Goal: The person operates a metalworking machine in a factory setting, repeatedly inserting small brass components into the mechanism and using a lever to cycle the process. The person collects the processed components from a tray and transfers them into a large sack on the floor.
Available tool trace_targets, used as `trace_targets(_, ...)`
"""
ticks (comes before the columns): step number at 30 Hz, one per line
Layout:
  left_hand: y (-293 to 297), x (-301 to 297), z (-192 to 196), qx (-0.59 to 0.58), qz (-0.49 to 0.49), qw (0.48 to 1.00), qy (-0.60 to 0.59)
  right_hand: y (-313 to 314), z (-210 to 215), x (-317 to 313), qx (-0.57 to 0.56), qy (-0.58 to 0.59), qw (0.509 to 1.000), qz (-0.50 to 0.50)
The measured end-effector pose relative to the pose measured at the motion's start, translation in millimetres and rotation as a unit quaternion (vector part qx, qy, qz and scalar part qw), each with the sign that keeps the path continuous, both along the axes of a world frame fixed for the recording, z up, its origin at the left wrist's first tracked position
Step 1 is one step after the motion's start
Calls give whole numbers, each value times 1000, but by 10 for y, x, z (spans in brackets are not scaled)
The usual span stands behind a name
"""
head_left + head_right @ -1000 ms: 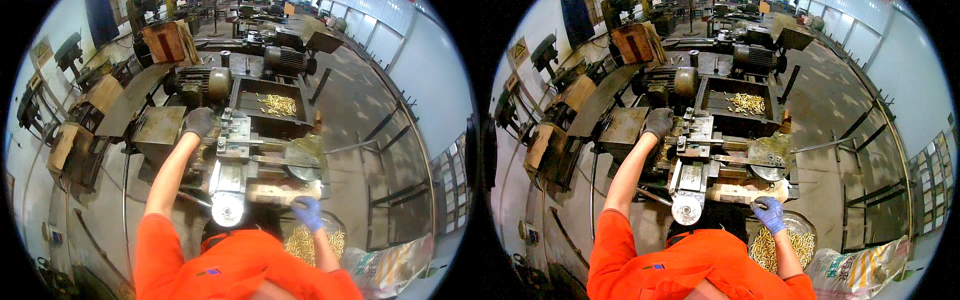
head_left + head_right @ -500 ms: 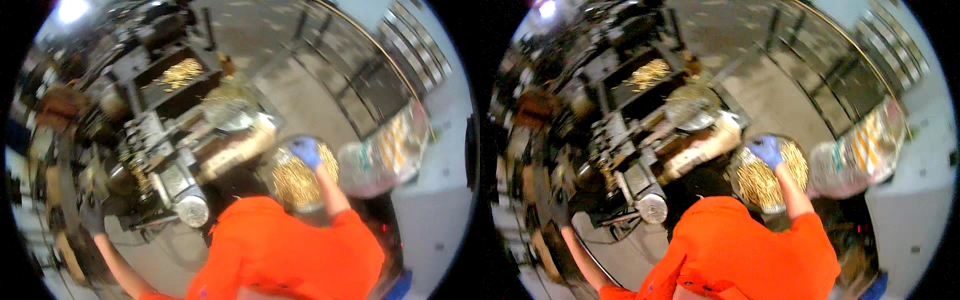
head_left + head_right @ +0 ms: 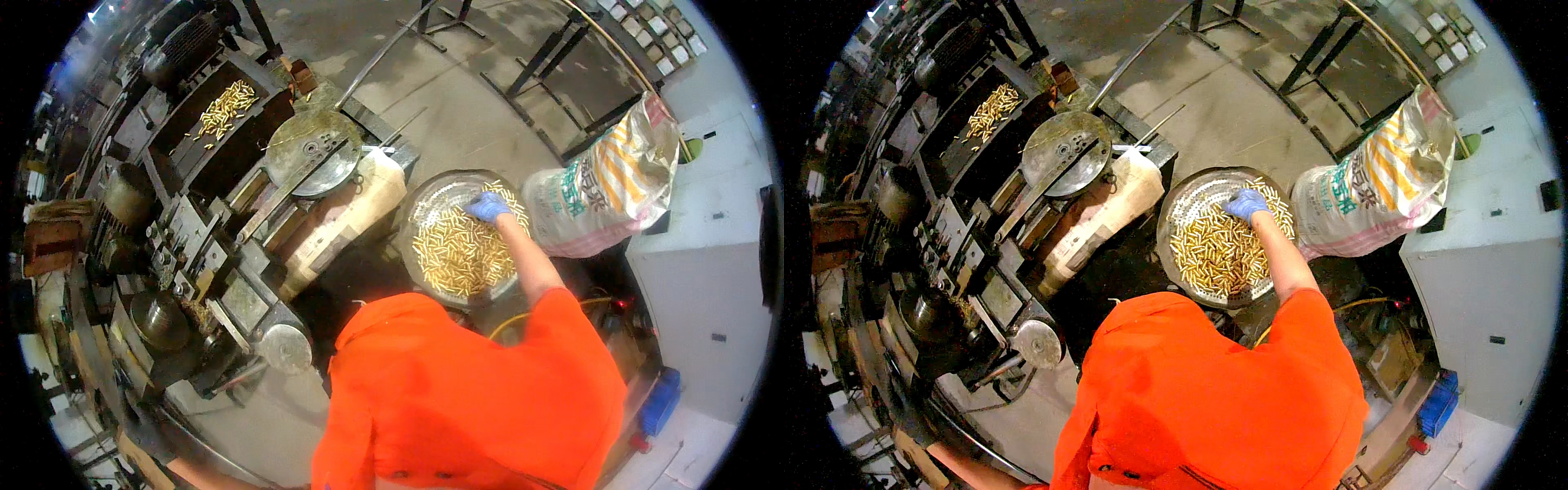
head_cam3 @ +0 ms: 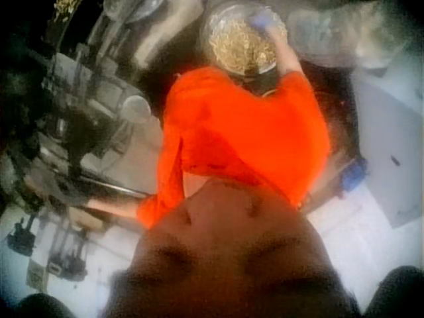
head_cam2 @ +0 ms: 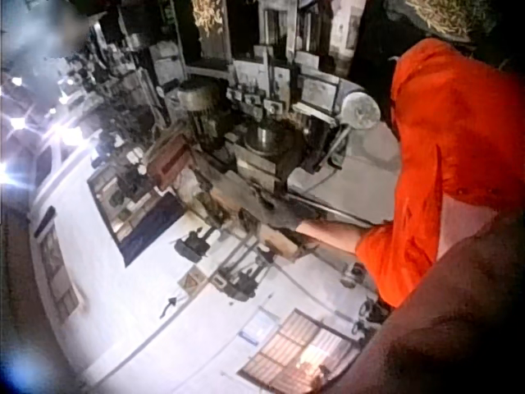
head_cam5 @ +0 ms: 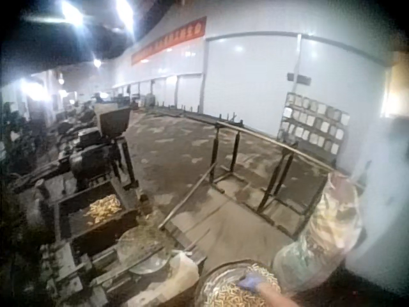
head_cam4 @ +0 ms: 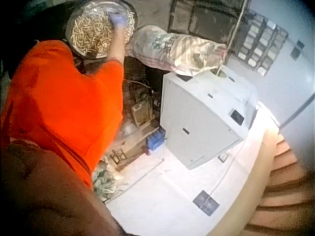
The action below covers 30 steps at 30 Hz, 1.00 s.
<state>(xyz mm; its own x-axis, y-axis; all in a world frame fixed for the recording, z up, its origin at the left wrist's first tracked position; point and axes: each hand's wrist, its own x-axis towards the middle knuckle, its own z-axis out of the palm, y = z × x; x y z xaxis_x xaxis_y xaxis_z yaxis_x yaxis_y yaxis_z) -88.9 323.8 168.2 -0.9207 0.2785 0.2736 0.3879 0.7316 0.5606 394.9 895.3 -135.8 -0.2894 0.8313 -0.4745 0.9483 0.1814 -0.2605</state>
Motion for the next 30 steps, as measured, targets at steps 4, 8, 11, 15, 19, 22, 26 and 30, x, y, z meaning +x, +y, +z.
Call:
trace_targets(4,35,347,47,3,37,999,33,-67,21,-310,9,-102,992,71)
trace_targets(8,2,378,100,3,31,996,81,14,-527,-176,92,-154,962,208)
trace_targets(11,-70,318,-51,8,31,996,86,102,-607,-136,37,-186,957,219)
trace_targets(15,-169,427,-84,-66,22,983,170,16,-456,-310,43,-257,933,250)
trace_targets(19,-45,643,-8,-76,42,985,151,-81,-208,-470,18,-287,921,262)
trace_targets(22,-9,728,72,-71,60,993,72,156,-322,-241,33,-205,945,253)
trace_targets(26,-112,858,-166,99,-18,993,58,286,-361,-270,-1,159,987,-27)
trace_targets(30,555,959,-262,140,-107,980,-98,-498,809,-1068,3,385,919,82)
